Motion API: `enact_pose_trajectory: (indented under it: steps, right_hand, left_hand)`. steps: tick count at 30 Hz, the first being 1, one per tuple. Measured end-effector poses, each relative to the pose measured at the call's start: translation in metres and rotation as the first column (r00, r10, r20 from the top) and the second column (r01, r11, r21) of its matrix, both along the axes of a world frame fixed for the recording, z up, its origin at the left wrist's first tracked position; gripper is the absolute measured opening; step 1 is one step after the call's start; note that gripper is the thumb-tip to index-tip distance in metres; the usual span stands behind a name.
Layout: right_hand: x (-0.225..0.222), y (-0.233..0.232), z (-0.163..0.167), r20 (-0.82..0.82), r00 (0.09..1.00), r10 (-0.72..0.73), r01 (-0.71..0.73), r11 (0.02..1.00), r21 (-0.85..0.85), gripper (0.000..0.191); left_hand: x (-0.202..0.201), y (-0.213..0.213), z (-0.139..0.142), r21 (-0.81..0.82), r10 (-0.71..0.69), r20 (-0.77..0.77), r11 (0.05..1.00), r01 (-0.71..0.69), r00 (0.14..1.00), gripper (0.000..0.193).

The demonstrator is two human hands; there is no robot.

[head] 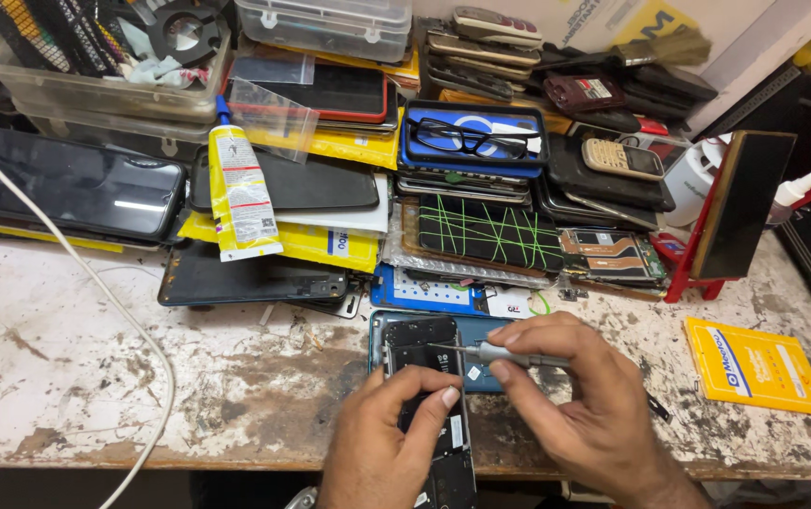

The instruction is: The person uses a screwdriver and a small prying tool to remove internal components from a mobile phone chassis, then places a SIM tray into the device before handling the phone case.

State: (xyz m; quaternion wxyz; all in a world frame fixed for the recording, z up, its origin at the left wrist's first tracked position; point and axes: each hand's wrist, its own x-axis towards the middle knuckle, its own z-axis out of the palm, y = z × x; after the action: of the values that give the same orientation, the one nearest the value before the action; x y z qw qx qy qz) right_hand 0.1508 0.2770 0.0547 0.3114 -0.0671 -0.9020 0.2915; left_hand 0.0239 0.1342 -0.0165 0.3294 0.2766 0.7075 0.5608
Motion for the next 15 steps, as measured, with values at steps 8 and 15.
enact_pose_trajectory:
  steps: [8, 15]
  right_hand:
    - [-0.008, -0.0006, 0.0003, 0.024, 0.999, 0.024, -0.026, 0.998, 0.065, 0.032]
    - [-0.0107, 0.0043, 0.0057, 0.094, 0.994, 0.058, -0.07, 0.988, 0.14, 0.03]
  left_hand:
    - [-0.0047, -0.0019, 0.0084, 0.103, -0.035, -0.023, 0.994, 0.037, 0.999, 0.02]
    - [-0.0064, 0.0, 0.0082, 0.076, -0.06, -0.043, 0.995, 0.063, 0.997, 0.021]
